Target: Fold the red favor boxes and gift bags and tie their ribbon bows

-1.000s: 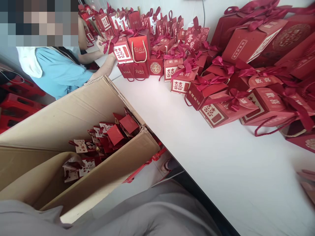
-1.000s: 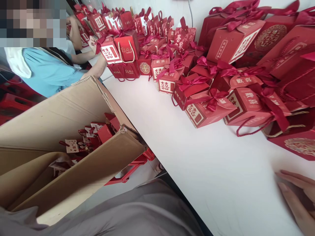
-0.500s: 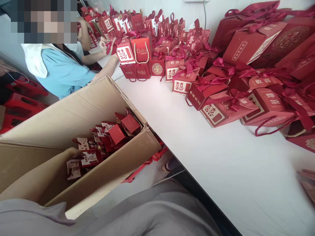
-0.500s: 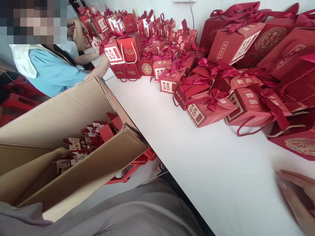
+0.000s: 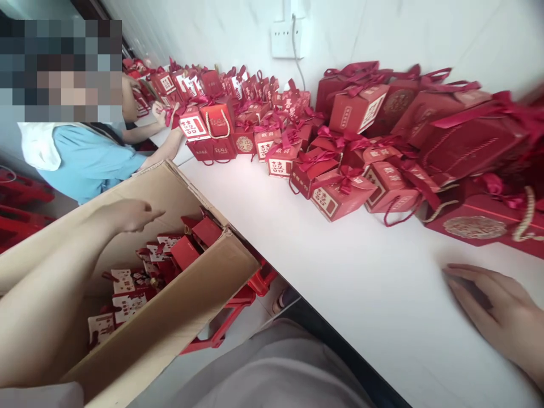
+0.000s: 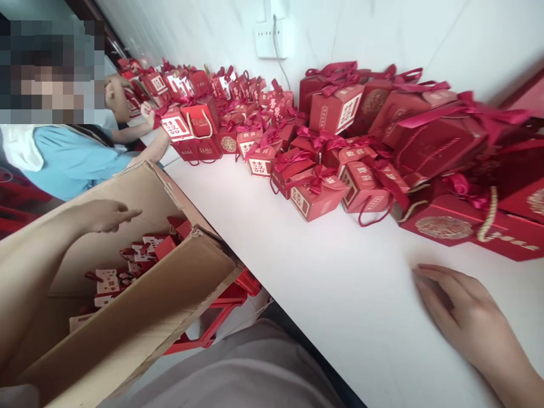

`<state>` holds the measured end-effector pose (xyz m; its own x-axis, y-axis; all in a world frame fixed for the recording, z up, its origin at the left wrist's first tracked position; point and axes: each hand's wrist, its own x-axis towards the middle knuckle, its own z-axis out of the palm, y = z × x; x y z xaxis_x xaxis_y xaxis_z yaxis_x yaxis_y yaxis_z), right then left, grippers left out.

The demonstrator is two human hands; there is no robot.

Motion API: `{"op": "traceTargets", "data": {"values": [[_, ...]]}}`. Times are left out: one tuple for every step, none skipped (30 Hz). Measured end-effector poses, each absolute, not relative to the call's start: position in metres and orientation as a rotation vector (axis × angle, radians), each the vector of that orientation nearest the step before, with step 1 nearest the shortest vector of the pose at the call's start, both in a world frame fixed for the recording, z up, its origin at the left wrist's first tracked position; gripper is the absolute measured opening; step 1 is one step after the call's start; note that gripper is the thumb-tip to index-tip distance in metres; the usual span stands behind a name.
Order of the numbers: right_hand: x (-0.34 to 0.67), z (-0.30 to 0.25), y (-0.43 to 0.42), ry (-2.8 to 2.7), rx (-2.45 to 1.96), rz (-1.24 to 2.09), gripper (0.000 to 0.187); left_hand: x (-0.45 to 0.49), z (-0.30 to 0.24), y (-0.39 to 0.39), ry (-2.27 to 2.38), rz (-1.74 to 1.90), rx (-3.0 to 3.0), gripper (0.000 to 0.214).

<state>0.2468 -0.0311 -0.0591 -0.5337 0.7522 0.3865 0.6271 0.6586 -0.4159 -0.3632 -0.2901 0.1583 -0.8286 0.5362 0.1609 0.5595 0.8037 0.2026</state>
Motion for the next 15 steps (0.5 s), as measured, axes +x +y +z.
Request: {"op": "traceTargets", "data": {"values": [[0.248, -0.061, -0.030, -2.357, -1.021, 0.314, 0.027, -0.356, 0.169, -0.279, -2.950, -0.175, -0.964, 0.065], [0.248, -0.061, -0.029, -2.367, -0.996, 0.315, 0.027, -0.343, 0.181, -0.269, -2.950, 0.040, -1.097, 0.065], [0.249, -0.062, -0.029, -2.363, -0.997, 0.308, 0.027, -0.325, 0.192, -0.259, -2.828, 0.123, -1.279, 0.065], [0.248, -0.061, -0.029, -2.365, -0.994, 0.305, 0.026, -0.304, 0.203, -0.248, -2.694, 0.096, -1.447, 0.066], [0.248, -0.061, -0.029, -2.368, -0.987, 0.302, 0.026, -0.279, 0.211, -0.238, -2.576, 0.029, -1.675, 0.066], [0.247, -0.060, -0.029, -2.372, -0.979, 0.299, 0.026, -0.253, 0.217, -0.228, -2.502, -0.018, -1.913, 0.065], [0.246, -0.060, -0.029, -2.380, -0.971, 0.301, 0.025, -0.227, 0.220, -0.217, -2.413, -0.060, -2.145, 0.061], [0.245, -0.059, -0.028, -2.387, -0.959, 0.303, 0.024, -0.202, 0.221, -0.207, -2.332, -0.074, -2.351, 0.053], [0.245, -0.058, -0.028, -2.396, -0.948, 0.307, 0.024, -0.179, 0.221, -0.196, -2.278, -0.059, -2.549, 0.045], [0.244, -0.057, -0.027, -2.404, -0.937, 0.311, 0.024, -0.159, 0.220, -0.185, -2.232, -0.080, -2.706, 0.038], [0.243, -0.056, -0.026, -2.406, -0.920, 0.305, 0.024, -0.141, 0.219, -0.173, -2.203, -0.128, -2.814, 0.034], [0.242, -0.054, -0.026, -2.412, -0.912, 0.299, 0.024, -0.125, 0.219, -0.161, -2.192, -0.223, -2.863, 0.033], [0.241, -0.053, -0.025, -2.414, -0.907, 0.292, 0.024, -0.111, 0.222, -0.149, -2.203, -0.366, -2.848, 0.033], [0.239, -0.052, -0.025, -2.419, -0.905, 0.283, 0.024, -0.097, 0.226, -0.137, -2.232, -0.524, -2.789, 0.032], [0.238, -0.050, -0.025, -2.428, -0.905, 0.273, 0.024, -0.085, 0.232, -0.125, -2.264, -0.661, -2.722, 0.031]]}}
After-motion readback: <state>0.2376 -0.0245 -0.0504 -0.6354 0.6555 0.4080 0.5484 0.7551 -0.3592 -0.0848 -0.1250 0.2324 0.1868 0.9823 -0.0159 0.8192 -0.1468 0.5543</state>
